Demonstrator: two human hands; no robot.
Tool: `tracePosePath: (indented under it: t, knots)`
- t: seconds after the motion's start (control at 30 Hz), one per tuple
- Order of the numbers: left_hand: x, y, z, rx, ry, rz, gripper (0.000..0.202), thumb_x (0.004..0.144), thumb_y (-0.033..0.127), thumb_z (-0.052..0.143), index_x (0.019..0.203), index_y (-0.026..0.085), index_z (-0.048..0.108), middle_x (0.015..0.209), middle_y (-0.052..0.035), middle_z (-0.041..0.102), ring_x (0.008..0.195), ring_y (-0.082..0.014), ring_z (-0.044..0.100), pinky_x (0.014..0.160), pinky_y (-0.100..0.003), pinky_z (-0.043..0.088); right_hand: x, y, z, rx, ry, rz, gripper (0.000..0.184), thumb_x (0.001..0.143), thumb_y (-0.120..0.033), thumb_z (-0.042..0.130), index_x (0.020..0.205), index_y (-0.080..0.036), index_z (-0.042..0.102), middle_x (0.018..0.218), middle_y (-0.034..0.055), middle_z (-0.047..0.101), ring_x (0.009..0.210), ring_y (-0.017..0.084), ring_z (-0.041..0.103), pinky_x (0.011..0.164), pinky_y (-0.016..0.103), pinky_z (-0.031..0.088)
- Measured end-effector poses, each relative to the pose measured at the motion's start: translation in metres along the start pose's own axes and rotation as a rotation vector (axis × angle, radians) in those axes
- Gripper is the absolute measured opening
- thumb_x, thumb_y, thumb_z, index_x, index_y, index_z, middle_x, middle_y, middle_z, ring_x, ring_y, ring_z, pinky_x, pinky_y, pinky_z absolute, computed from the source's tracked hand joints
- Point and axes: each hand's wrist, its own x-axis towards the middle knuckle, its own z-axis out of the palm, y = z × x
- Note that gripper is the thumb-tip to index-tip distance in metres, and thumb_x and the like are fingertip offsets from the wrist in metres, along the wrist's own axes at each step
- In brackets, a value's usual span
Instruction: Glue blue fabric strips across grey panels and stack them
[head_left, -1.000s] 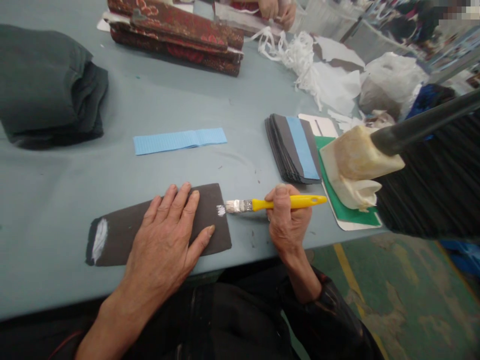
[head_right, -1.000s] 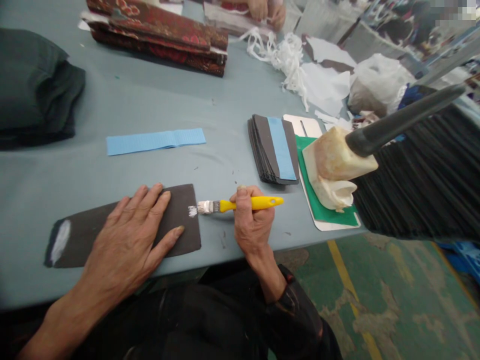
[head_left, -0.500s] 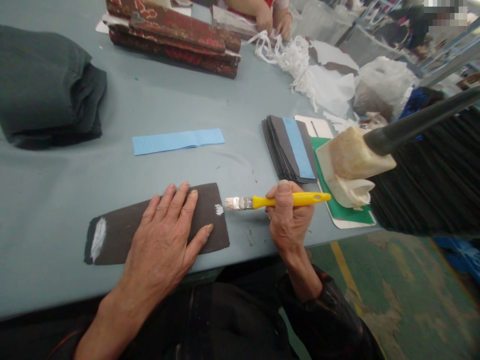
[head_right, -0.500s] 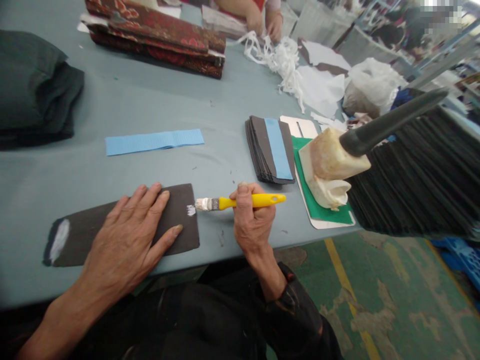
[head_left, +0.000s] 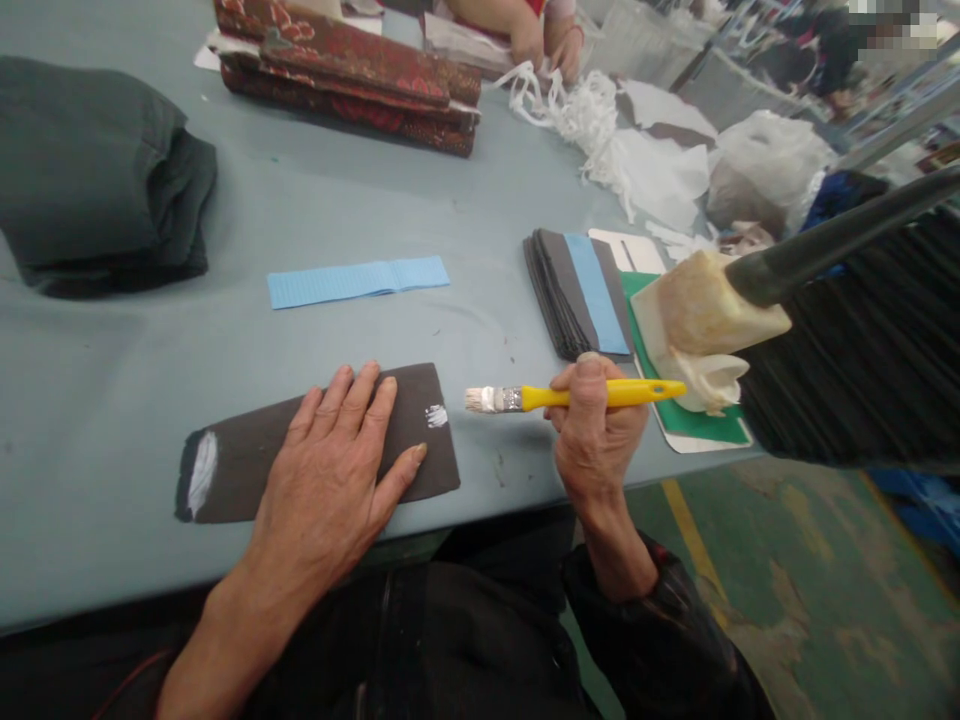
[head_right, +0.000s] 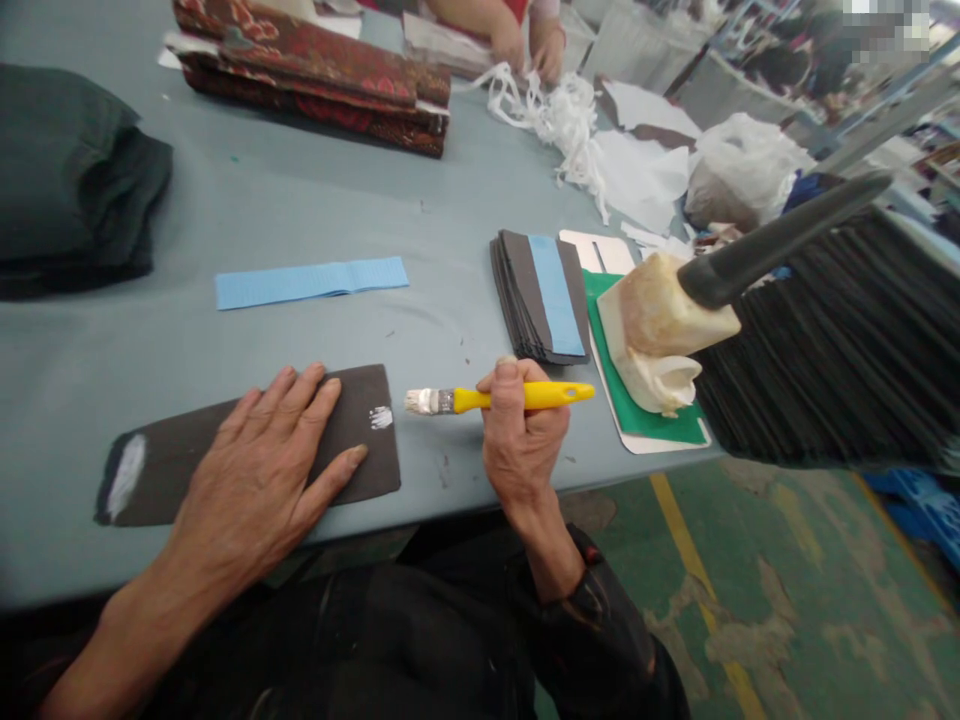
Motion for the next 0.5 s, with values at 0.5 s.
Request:
tracePosePath:
  t: [0.5]
  knots:
    - [0.000, 0.001, -0.002, -0.033, -0.080, -0.046, 0.076, 0.112, 0.060, 0.029, 0.164, 0.007, 0.047, 0.176, -0.0215, 0.040, 0.165, -0.0418, 0.036, 0.133, -0.063, 0.034, -0.012, 0.001, 0.021, 0.122, -0.026, 0.080, 0.052, 0.099, -0.069, 0.062, 0.076, -0.023, 0.062, 0.048, -0.0091, 0.046, 0.042, 0.010, 0.045, 0.043, 0.023, 0.035]
